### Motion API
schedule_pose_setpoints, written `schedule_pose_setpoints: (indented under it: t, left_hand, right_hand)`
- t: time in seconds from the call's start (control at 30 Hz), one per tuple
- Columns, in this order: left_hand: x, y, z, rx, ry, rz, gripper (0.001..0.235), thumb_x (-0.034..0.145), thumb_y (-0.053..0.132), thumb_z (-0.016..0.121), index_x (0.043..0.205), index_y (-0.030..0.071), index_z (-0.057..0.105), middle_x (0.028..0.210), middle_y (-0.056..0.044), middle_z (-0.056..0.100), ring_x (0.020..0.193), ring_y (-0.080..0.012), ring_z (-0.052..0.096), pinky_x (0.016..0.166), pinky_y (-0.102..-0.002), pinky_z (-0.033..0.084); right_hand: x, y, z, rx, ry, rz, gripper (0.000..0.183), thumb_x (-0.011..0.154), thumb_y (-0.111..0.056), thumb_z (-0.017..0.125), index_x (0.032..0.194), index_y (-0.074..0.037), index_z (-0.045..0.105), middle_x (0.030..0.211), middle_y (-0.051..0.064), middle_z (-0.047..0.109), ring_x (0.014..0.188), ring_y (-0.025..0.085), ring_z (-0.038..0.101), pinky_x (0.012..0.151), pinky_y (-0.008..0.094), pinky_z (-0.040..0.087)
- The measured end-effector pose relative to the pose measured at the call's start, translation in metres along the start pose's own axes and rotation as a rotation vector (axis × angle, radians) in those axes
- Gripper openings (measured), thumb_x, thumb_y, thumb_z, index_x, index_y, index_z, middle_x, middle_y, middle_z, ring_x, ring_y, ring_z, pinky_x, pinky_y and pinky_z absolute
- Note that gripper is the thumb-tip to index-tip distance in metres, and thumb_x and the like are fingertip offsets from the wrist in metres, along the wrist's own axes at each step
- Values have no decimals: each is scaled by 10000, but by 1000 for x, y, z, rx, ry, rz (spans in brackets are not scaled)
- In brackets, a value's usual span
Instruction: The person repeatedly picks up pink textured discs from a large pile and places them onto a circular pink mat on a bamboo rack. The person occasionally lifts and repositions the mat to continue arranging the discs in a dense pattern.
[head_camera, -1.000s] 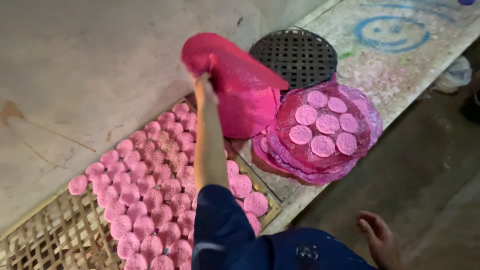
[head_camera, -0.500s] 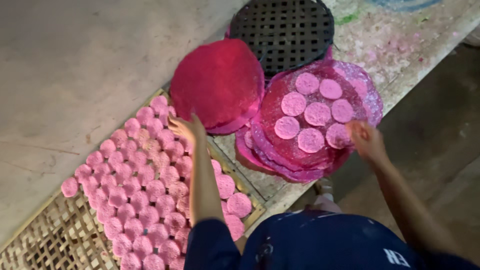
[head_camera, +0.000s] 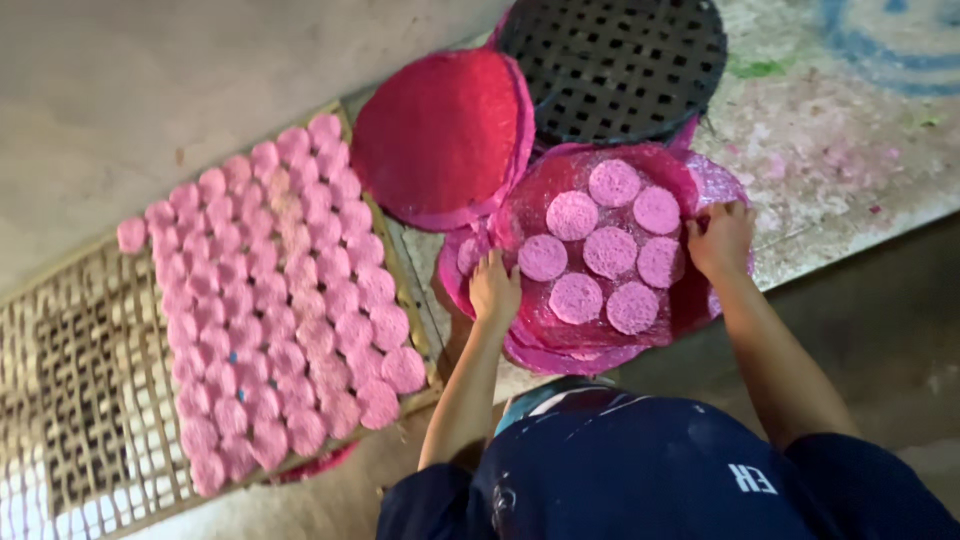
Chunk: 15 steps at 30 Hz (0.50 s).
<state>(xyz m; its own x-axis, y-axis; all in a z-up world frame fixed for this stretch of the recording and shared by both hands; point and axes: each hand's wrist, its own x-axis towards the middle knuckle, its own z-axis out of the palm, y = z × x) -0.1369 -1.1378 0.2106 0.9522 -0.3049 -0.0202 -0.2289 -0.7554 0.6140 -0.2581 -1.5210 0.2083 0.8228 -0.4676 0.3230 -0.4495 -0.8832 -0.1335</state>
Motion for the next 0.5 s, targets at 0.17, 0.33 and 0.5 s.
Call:
schedule_pose_setpoints:
  t: [0.17,0.33,0.5]
  left_hand:
    - [-15,39,-20,43,168,43,207,937,209,661,1117,118,616,1135,-130,655,1037,-353,664,844,-495,535]
    - [2,73,-36,-471,150,-21,194,1052,187,585,1202,65,577,967,-176,682,859,-339,678,759,-439,553]
    - [67,114,-57,-742,352,340,238,1020,142,615,1221,54,523,1003,-152,670,878,-232,661,780,-382,535]
  right_hand:
    - [1,-6,-23,515,-59,59,200,1084,-175,663,1186,-26,579,1058,191,651,1023,401,626,906,492,491]
    - [34,-6,-62,775,-73,-72,161,1139,-140,637,1176,-15,542,1069,113,584,986,231,566,918,385,484]
    - [90,29,-131,677,-34,-164,90,1153,-46,623,1158,-6,543,1114,53,577,1033,154,560,974,311,482]
